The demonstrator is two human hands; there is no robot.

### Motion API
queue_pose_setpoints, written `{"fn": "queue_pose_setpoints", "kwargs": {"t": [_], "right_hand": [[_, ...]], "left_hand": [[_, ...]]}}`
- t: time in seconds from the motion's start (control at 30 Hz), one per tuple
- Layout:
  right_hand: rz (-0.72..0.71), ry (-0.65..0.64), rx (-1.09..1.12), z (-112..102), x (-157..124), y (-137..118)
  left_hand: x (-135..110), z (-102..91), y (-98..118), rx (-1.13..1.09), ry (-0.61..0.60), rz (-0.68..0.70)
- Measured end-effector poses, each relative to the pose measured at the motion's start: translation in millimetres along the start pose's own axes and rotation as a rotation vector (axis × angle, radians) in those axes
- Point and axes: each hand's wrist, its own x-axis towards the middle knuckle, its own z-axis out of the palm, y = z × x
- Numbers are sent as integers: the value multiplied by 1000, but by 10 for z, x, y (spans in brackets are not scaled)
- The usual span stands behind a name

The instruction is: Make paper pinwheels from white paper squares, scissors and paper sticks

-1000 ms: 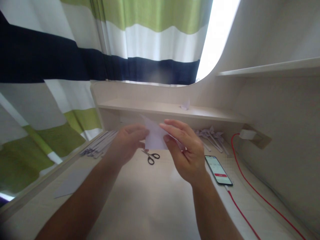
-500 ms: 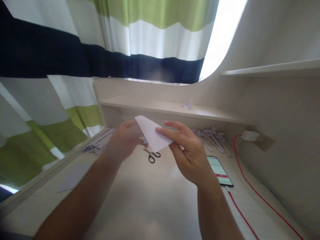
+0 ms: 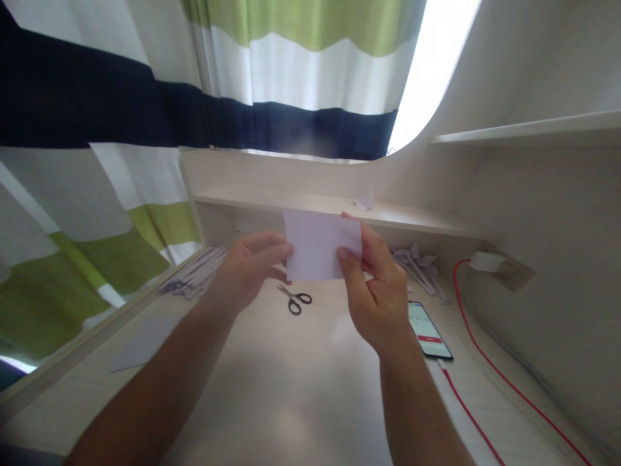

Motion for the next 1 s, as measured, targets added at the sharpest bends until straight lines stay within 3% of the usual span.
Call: {"fn": "queue_pose_setpoints", "kwargs": {"t": [0.1,0.2,0.53,0.73,0.83,1.0], "right_hand": [[-55,215,-53,30,14,7],[-156,284,-72,43,35,-65],[-122,-95,-13,-6,30,-205],[-151,-161,-84,-28,5,-174],[-148,-57,-37,10,-4,-139],[-12,184,119,47,22,-56]], "left_hand": [[11,-6,-5,15,20,3],[16,-11,-12,10,9,-1],[-1,-2,0,-25,-34,-18],[12,3,-23,-61,4,2],[24,0,-33,-42,37,0],[40,-27,-34,57,62,32]]}}
